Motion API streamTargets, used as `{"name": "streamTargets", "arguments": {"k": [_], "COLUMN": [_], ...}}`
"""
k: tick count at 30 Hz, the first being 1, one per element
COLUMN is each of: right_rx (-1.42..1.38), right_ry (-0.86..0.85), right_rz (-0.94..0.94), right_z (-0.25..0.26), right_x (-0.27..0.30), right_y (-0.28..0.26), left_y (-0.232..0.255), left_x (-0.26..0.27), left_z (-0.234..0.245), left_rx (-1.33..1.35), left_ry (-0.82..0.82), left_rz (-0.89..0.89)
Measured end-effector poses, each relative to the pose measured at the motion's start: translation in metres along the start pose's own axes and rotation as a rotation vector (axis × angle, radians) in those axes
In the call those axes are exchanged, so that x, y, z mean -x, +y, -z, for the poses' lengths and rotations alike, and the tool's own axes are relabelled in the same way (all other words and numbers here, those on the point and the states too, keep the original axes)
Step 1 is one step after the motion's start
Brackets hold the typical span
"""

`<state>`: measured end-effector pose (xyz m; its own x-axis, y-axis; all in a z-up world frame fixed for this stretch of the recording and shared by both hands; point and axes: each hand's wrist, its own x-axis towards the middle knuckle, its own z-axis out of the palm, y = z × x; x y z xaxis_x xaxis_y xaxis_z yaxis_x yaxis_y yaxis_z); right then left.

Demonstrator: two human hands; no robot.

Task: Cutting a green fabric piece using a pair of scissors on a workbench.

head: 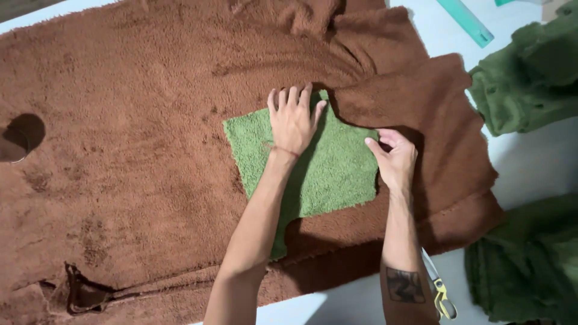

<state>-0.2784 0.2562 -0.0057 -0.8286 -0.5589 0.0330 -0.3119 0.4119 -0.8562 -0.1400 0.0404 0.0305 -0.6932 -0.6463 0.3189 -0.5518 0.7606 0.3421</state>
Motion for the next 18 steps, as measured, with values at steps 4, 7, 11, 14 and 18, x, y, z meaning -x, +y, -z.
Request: {"name": "streamTargets", "arguments": {"k": [4, 7, 11, 14, 18], "right_rx": [-0.115, 0.079, 0.312, 0.672, 0.941], "right_ry": [-0.057, -0.025, -0.050, 0.027, -0.156], "right_rz": [-0.026, 0.028, 0.518, 0.749, 0.682], "right_z": [0.002, 0.007, 0.010, 0.016, 0.033], "right_x": [0.001, -0.006, -0.048, -0.121, -0.171], "right_y": [-0.013, -0.042, -0.063, -0.033, 0.009], "left_y": [-0.013, -0.015, -0.015, -0.013, -0.014], "left_x": [-0.013, -0.007, -0.003, -0.003, -0.005], "left_z": [-0.016, -0.018, -0.015, -0.017, -0.021], "left_rx": [0.094, 0.134, 0.084, 0.048, 0.011], "left_ry": [-0.011, 0.038, 0.128, 0.108, 0.088], "left_rz": [0.043, 0.005, -0.108, -0.103, -0.081]}}
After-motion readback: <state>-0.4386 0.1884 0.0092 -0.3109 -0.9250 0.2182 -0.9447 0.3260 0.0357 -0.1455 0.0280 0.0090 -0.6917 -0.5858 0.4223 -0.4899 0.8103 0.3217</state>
